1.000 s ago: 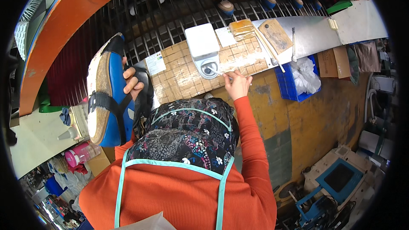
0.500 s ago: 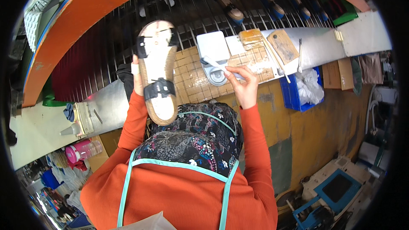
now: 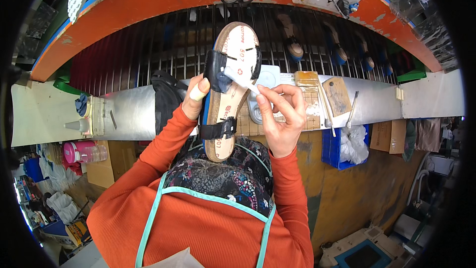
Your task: The person applies glue to the sole and strap areas of a blue and black sandal using a small brush. They repeatedly dip the brush into a white container and spread the adhesive along the edges and underside of the shoe.
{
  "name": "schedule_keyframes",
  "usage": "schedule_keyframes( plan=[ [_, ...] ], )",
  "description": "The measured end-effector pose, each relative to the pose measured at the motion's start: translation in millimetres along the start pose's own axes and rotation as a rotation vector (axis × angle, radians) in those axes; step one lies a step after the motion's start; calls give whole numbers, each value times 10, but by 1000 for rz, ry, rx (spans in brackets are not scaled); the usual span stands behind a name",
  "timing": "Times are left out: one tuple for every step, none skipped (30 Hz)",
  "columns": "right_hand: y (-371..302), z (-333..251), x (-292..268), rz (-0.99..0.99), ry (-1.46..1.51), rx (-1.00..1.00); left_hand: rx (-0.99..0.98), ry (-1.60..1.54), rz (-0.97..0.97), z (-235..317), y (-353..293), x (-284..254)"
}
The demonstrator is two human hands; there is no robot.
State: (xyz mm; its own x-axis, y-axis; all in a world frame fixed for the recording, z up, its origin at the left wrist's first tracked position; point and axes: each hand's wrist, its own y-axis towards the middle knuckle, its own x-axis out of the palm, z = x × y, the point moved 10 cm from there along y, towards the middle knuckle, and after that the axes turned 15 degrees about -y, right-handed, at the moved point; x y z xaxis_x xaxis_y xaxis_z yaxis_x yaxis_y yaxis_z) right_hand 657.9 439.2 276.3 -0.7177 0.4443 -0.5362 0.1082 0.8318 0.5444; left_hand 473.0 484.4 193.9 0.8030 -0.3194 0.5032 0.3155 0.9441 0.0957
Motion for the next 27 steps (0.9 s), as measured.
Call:
schedule_keyframes(
  plan=[
    [24, -2, 3, 1, -1, -6, 18, 36, 0, 37, 1, 6],
    [54, -6, -2, 8, -5, -13, 30, 63, 5, 69, 0, 13],
    [87, -6, -4, 12, -12, -14, 40, 89, 6, 99, 1, 25],
    [120, -13, -12, 21, -7, -23, 51, 111, 7, 128, 2, 37],
    [155, -15, -14, 27, -4, -28, 57, 117, 7, 148, 8, 49],
    [189, -16, -17, 33, -2, -32, 64, 128, 1, 167, 10, 63],
    [221, -22, -19, 38, -14, -42, 69, 141, 0, 182, 11, 69],
    [255, -25, -23, 43, -26, -51, 71, 152, 2, 192, 12, 68],
    [286, -28, -26, 47, -38, -60, 76, 161, 12, 201, 10, 60],
    [311, -38, -30, 54, -54, -73, 75, 169, 9, 205, 11, 55],
    [336, -44, -33, 59, -70, -86, 73, 177, 8, 205, 13, 51],
    [353, -51, -35, 62, -86, -97, 68, 182, 12, 202, 15, 41],
    [368, -50, -45, 75, -81, -99, 70, 189, 10, 206, 19, 36],
    [384, -46, -54, 87, -77, -102, 73, 192, 8, 206, 23, 36],
    [398, -44, -63, 100, -72, -107, 78, 193, 12, 210, 26, 30],
    [411, -37, -51, 84, -46, -112, 77, 193, 15, 211, 31, 24],
    [423, -28, -40, 68, -21, -117, 85, 199, 13, 223, 36, 22],
    [435, -17, -31, 50, 4, -121, 87, 203, 11, 230, 41, 20],
    [441, -18, -23, 33, 13, -138, 86, 206, 10, 233, 44, 18],
    [447, -17, -17, 16, 22, -155, 97, 217, 6, 248, 49, 21],
    [451, -14, -12, 0, 30, -169, 105, 226, 2, 260, 58, 23],
    [452, -18, -16, -4, 20, -189, 106, 238, 2, 264, 64, 22],
    [455, -20, -20, -7, 10, -208, 109, 239, -2, 269, 68, 26],
    [456, -25, -24, -10, 0, -227, 107, 243, -2, 268, 72, 26],
    [454, -32, -35, -15, -22, -248, 107, 243, 3, 270, 75, 22],
    [452, -44, -42, -20, -44, -270, 100, 235, 5, 264, 80, 21],
    [447, -57, -47, -19, -65, -287, 96, 223, 13, 259, 86, 17]
  ],
)
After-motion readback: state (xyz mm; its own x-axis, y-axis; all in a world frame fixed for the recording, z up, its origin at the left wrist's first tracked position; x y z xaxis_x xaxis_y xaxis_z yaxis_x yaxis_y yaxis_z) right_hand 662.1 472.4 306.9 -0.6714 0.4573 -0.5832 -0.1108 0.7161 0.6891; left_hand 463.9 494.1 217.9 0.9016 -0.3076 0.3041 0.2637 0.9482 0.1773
